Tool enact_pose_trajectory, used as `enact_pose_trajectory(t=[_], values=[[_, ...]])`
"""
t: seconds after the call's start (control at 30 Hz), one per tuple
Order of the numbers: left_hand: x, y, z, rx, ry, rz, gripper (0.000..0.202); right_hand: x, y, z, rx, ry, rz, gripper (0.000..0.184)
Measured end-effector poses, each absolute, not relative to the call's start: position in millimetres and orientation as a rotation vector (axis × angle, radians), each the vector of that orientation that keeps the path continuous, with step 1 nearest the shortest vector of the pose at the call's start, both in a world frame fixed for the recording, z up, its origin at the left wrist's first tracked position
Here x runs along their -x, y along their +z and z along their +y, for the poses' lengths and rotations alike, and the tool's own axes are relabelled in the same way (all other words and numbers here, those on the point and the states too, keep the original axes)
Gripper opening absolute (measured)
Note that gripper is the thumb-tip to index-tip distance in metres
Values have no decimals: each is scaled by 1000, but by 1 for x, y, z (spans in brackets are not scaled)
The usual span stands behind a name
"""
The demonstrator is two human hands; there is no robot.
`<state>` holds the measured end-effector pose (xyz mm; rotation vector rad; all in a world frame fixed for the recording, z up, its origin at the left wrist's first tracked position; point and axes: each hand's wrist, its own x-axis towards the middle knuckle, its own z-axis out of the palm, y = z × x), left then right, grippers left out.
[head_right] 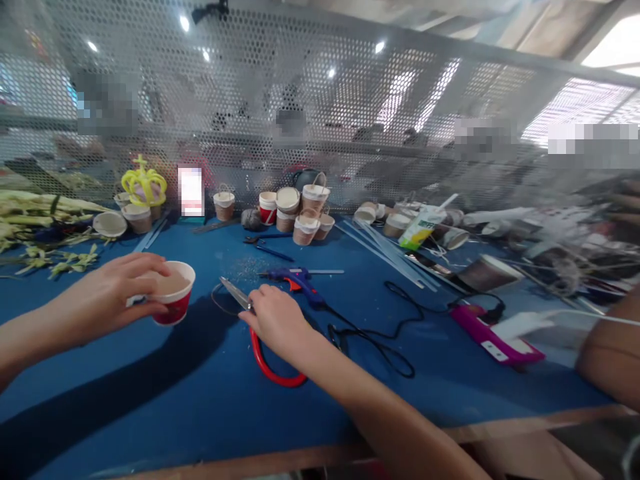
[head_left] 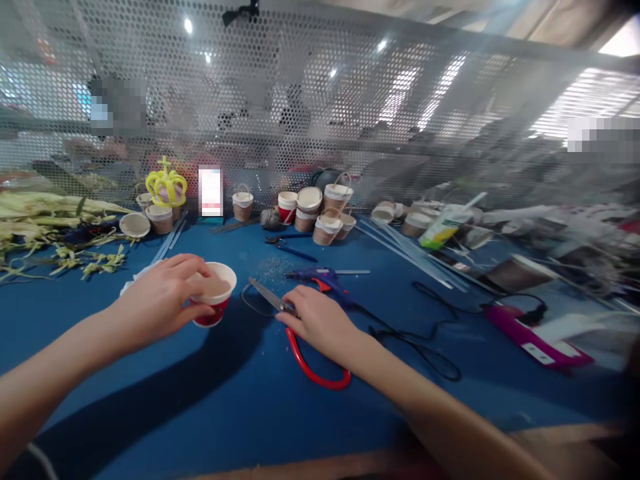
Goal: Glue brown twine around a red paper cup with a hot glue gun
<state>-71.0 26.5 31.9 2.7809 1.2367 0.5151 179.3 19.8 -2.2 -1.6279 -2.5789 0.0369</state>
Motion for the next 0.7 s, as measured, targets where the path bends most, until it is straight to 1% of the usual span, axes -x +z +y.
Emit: enact_pose_trajectory(t=[0.1,0.23,0.33,0.47,0.57,0.7], values=[[69,27,30,-2793,416,1415,20,-164,-4,19,1545,21,-2666,21],[65,28,32,-2707,276,1396,25,-146,-6,23,1493,37,-2747,16],[67,44,36,-2656,326,1393,34,-140,-12,30,1512,114,-2747,9],[76,65,44,-2631,442,1512,40,-137,-14,39,1477,333,-2715,10],[80,67,47,-2601,417,1467,39,-138,0,45,1430,519,-2598,5],[80,61,44,-2575,400,1349,37,-140,34,57,1364,700,-2308,12]])
